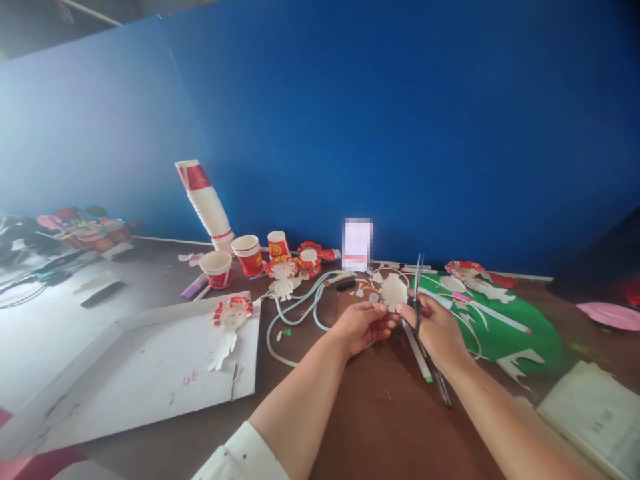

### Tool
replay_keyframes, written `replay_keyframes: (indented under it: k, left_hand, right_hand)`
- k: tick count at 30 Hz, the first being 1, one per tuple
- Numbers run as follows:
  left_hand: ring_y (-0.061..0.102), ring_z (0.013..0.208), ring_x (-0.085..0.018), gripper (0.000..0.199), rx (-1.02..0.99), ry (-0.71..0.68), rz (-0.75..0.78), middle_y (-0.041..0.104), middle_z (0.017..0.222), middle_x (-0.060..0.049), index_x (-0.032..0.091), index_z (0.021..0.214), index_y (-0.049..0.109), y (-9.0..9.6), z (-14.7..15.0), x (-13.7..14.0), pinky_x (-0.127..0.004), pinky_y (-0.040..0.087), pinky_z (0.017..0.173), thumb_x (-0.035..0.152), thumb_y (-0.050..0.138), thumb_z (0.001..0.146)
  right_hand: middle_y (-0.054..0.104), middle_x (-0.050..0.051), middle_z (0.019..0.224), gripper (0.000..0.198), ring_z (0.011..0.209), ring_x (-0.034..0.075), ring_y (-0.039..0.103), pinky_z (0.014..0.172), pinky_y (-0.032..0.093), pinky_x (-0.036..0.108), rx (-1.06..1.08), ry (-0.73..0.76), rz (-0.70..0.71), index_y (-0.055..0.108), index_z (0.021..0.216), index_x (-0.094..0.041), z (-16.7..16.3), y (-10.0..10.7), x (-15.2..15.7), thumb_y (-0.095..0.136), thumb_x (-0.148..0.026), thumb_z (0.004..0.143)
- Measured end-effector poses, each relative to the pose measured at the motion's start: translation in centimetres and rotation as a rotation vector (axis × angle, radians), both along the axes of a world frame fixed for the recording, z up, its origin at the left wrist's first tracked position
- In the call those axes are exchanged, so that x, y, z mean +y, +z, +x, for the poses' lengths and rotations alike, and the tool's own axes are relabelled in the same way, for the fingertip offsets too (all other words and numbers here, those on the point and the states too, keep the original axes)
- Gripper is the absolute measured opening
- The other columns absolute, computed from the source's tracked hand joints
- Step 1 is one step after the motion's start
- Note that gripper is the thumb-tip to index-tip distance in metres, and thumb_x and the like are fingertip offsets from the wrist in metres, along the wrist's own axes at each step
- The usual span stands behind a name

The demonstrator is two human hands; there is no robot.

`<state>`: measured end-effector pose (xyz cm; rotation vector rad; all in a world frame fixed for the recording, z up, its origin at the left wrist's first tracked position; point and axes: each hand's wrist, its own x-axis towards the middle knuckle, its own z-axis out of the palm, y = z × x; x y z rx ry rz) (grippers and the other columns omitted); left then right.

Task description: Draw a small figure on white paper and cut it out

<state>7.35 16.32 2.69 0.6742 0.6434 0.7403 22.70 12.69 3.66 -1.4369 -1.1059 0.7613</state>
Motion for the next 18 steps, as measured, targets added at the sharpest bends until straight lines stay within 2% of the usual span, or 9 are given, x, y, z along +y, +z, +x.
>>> replay_keyframes:
  k: [5,12,15,18]
  left_hand:
    - [0.06,0.06,-0.008,0.01,-0.125,-0.058,-0.103,0.064,0.072,-0.007,0.008,0.087,0.066,0.08,0.17,0.15,-0.017,0.049,0.057,0.017,0.063,0.085]
    - [0.059,0.058,-0.008,0.009,-0.159,-0.035,-0.261,0.062,0.07,-0.006,0.007,0.084,0.064,0.34,0.22,0.22,-0.015,0.047,0.054,0.015,0.06,0.087]
    - [0.058,0.058,-0.008,0.008,-0.152,-0.036,-0.258,0.061,0.069,-0.006,0.007,0.084,0.063,0.34,0.25,0.2,-0.015,0.046,0.053,0.015,0.061,0.086]
    - [0.057,0.056,-0.008,0.006,-0.121,-0.061,-0.175,0.061,0.067,-0.005,0.009,0.084,0.063,0.39,0.38,0.08,-0.016,0.046,0.052,0.014,0.062,0.084]
  right_hand:
    - [0.075,0.002,0.087,0.038,0.084,0.024,0.07,0.076,0.053,0.033,0.032,0.042,-0.012,0.066,0.101,-0.023,-0.16,0.05,-0.04,0.076,-0.038,0.068]
    - [0.075,0.003,0.086,0.039,0.085,0.026,0.071,0.077,0.055,0.036,0.013,0.073,-0.008,0.065,0.101,-0.024,-0.73,0.72,-0.38,0.074,-0.046,0.07]
    - [0.075,0.003,0.087,0.038,0.084,0.025,0.071,0.078,0.055,0.035,0.011,0.1,0.0,0.065,0.101,-0.023,-0.78,0.68,-0.4,0.074,-0.045,0.071]
    - [0.076,0.003,0.091,0.04,0.081,0.023,0.071,0.077,0.054,0.033,0.054,0.09,0.001,0.065,0.104,-0.023,-0.55,0.44,-0.26,0.075,-0.04,0.069]
